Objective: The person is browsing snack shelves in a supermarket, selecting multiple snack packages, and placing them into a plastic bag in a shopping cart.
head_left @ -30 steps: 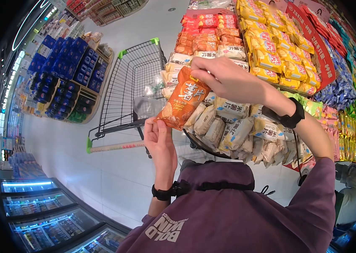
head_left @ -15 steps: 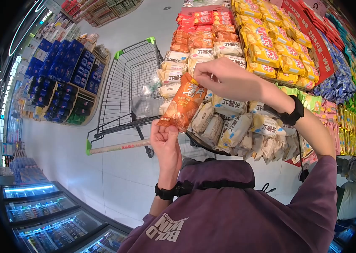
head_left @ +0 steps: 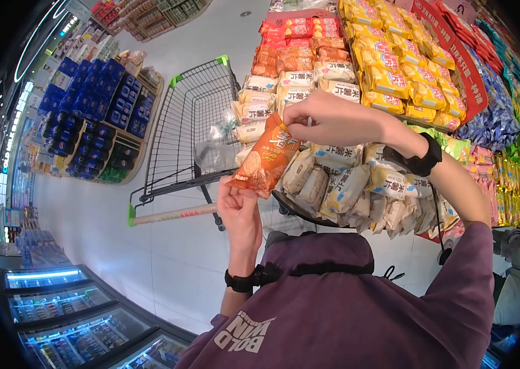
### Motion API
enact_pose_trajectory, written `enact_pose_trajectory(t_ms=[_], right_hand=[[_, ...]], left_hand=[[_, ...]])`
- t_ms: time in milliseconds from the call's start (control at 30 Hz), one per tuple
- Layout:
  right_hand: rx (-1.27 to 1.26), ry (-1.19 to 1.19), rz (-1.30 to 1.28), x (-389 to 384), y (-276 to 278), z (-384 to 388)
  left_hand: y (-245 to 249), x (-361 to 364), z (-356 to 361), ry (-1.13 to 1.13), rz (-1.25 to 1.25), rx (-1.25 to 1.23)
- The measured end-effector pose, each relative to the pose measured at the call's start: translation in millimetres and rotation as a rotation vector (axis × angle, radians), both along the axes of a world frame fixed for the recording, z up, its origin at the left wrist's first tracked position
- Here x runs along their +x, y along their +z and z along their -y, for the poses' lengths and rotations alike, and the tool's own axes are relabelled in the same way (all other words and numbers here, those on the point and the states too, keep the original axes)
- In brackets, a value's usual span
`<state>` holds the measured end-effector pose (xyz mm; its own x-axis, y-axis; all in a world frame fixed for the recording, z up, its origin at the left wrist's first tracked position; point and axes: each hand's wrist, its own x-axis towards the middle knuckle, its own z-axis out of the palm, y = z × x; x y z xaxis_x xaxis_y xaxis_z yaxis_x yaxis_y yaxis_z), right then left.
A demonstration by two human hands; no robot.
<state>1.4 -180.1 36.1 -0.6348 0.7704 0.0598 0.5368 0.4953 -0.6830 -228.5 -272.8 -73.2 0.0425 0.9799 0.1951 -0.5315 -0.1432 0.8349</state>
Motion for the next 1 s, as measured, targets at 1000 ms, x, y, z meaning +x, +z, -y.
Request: enact_pose_trajectory(t_ms=[1000], right_hand=[[-0.168, -0.192, -0.231, 2, -21, -6]], left_hand=[[9, 6, 2, -0.046, -0.112, 0.037]])
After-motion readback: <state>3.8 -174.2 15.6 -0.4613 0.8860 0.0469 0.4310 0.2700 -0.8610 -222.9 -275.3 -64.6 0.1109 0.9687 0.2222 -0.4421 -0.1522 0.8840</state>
